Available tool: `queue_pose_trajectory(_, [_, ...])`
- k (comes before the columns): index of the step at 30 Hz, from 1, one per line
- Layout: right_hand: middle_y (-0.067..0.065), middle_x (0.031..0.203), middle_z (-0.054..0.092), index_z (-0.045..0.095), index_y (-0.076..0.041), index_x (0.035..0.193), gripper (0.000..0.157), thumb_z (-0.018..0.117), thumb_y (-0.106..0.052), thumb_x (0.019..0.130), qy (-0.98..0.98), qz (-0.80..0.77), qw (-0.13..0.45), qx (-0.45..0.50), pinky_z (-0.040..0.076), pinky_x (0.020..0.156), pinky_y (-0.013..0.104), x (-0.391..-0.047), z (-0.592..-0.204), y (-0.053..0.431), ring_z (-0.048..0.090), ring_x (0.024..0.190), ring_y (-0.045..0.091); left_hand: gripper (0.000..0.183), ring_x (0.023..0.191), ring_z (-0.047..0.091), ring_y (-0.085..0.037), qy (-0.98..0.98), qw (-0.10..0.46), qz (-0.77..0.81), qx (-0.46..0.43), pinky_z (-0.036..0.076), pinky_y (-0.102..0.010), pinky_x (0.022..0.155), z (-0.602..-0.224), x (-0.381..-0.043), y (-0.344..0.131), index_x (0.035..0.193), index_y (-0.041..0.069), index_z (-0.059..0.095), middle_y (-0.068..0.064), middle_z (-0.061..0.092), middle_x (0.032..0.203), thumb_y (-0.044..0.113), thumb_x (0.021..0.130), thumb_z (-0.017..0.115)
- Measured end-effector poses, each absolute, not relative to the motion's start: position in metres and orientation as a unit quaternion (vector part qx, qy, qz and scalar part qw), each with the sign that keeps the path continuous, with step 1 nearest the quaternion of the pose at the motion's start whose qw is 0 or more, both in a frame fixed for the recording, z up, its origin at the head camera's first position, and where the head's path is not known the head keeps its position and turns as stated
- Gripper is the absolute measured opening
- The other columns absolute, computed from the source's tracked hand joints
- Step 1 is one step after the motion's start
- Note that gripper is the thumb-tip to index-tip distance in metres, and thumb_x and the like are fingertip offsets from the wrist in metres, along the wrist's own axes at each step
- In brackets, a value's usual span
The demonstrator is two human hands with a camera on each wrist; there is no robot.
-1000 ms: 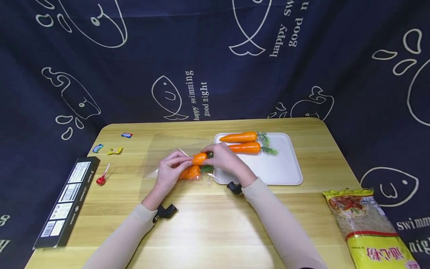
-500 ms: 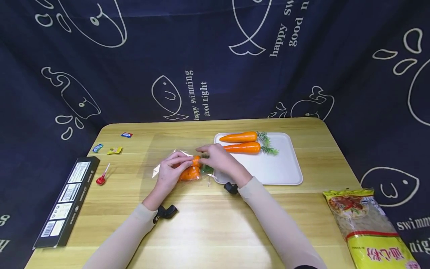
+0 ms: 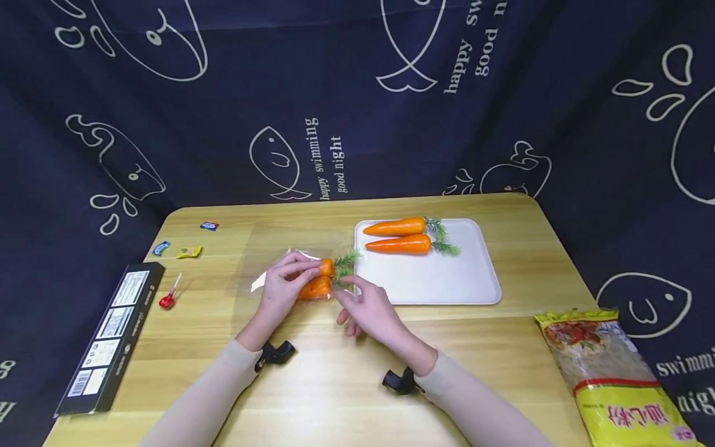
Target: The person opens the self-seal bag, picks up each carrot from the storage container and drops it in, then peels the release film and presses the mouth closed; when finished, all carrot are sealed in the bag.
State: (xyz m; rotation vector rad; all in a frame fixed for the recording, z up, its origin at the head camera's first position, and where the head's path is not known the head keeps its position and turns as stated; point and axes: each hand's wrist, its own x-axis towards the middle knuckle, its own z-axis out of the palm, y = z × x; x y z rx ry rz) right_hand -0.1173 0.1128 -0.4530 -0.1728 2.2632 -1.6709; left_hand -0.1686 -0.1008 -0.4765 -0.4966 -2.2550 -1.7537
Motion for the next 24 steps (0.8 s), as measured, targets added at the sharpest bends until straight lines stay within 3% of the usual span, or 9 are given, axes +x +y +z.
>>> queue_pose_trajectory(9, [0.015,0.072,0.073,0.06,-0.004,0.132,0.035,0.055,-0.023,0.103,0.757,-0.63,0.172,-0.034,0.058,0.048,0.042,-0.114,-0.464,0.104,0.066,0.047,0.023,0.019,0.092,0.06,-0.017,-0.777,0.117,-0.589,-0.188,0.053,-0.017,0.075,-0.477,-0.168,-0.099,0.1,0.015,0.081,0.003,0.069,0.097,0.027,0.086,0.079])
queue_pose_trajectory(15, [0.019,0.078,0.074,0.062,-0.001,0.13,0.033,0.055,-0.019,0.103,0.741,-0.652,0.162,-0.016,0.06,0.051,0.041,-0.113,-0.467,0.103,0.067,0.05,0.02,0.022,0.085,0.059,-0.018,-0.828,0.094,-0.51,-0.212,0.052,-0.028,0.072,-0.442,-0.189,-0.104,0.107,0.013,0.078,0.001,0.07,0.102,0.023,0.088,0.077])
queue_pose_trajectory(19, [0.018,0.076,0.074,0.063,-0.001,0.129,0.032,0.055,-0.016,0.102,0.741,-0.654,0.154,-0.01,0.059,0.05,0.04,-0.113,-0.468,0.103,0.067,0.049,0.02,0.024,0.09,0.064,-0.018,-0.868,0.012,-0.436,-0.238,0.056,-0.037,0.081,-0.407,-0.24,-0.098,0.115,0.016,0.075,-0.003,0.073,0.111,0.023,0.092,0.073])
queue_pose_trajectory(24, [0.017,0.075,0.074,0.065,-0.001,0.128,0.03,0.055,-0.014,0.102,0.742,-0.653,0.153,-0.021,0.059,0.05,0.04,-0.112,-0.468,0.101,0.067,0.048,0.019,0.025,0.108,0.064,-0.019,-0.859,-0.182,-0.375,-0.296,0.052,-0.037,0.098,-0.415,-0.303,-0.09,0.116,0.006,0.069,-0.011,0.071,0.117,0.019,0.094,0.07])
